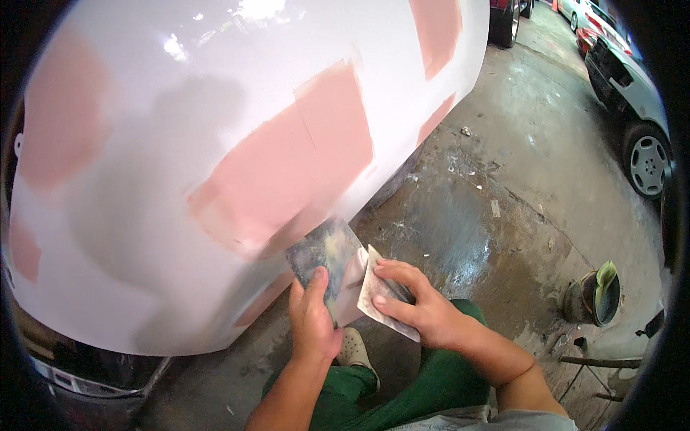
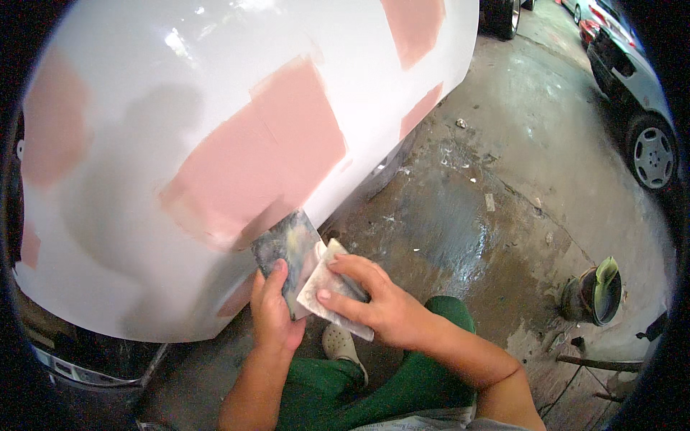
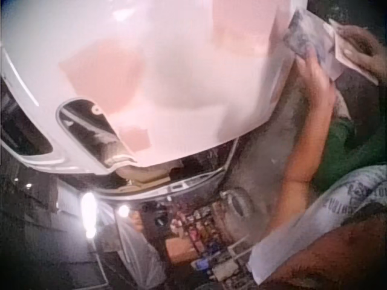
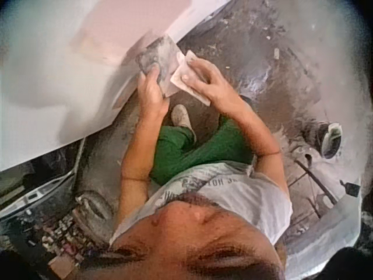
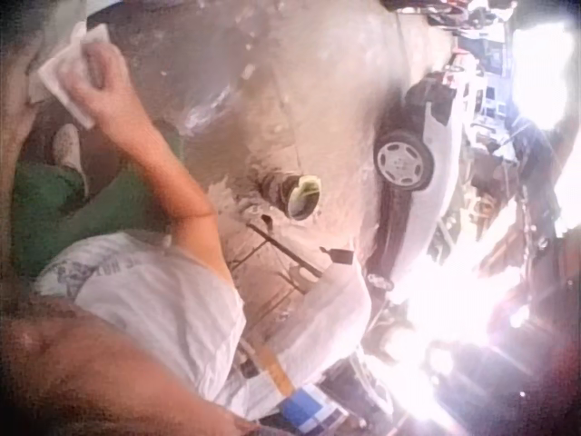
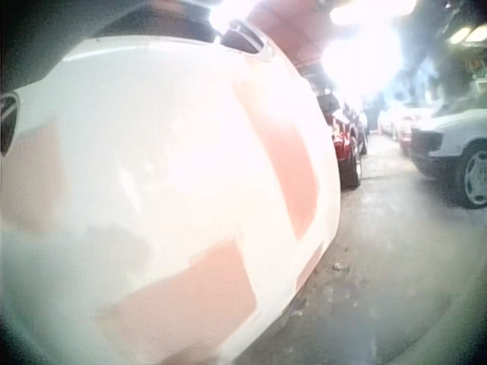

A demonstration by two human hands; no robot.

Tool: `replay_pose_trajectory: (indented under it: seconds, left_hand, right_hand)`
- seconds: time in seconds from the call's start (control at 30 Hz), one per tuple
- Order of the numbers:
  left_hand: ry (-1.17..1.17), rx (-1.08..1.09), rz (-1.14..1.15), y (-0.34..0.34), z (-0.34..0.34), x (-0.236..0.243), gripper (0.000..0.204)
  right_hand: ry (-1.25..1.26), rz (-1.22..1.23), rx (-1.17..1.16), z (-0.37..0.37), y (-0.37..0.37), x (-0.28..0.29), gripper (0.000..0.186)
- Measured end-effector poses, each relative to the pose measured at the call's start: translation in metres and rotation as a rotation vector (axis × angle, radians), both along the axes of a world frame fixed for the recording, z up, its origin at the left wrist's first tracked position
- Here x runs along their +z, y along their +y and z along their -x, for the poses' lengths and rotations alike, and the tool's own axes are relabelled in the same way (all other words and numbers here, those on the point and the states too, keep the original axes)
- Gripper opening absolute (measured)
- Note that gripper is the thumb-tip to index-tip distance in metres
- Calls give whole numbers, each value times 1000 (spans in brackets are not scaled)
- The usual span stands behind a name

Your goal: The person sands the surface of a white car door using a sanding block and sandpaper. They work on various sections of the door, including the edges and areas with pink filler, while occasionally squatting to reach lower parts.

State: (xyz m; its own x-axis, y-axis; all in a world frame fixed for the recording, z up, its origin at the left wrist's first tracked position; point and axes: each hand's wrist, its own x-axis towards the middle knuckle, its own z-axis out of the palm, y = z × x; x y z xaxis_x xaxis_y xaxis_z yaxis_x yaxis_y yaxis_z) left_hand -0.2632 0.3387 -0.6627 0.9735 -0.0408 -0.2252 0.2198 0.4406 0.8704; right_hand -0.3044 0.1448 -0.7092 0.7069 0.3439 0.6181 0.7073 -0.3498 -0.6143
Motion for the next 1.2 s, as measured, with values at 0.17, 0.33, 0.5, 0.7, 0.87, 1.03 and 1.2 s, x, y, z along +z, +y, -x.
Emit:
replay_pose_trajectory:
  seconds: [0.17,0.33,0.5,0.7,0.87,1.03,1.2]
  left_hand:
    - [-128,67,-21,-4,-1,7,42]
    - [-416,106,-228,-2,10,10,46]
    - [-553,38,-386,0,11,1,47]
    - [-478,642,-281,14,13,20,61]
    - [-579,746,-266,31,21,20,63]
    - [-547,708,-291,39,24,24,64]
    - [-504,739,-330,51,32,22,69]
  right_hand:
    - [7,404,-349,-19,-48,-12,45]
    - [-202,447,-491,3,-39,33,48]
    - [-261,463,-378,3,-13,44,47]
    - [-174,550,-312,-26,-13,3,61]
    - [-448,446,-621,-100,-2,33,63]
    - [-645,335,-709,-148,22,73,60]
    - [-713,292,-690,-172,29,79,57]
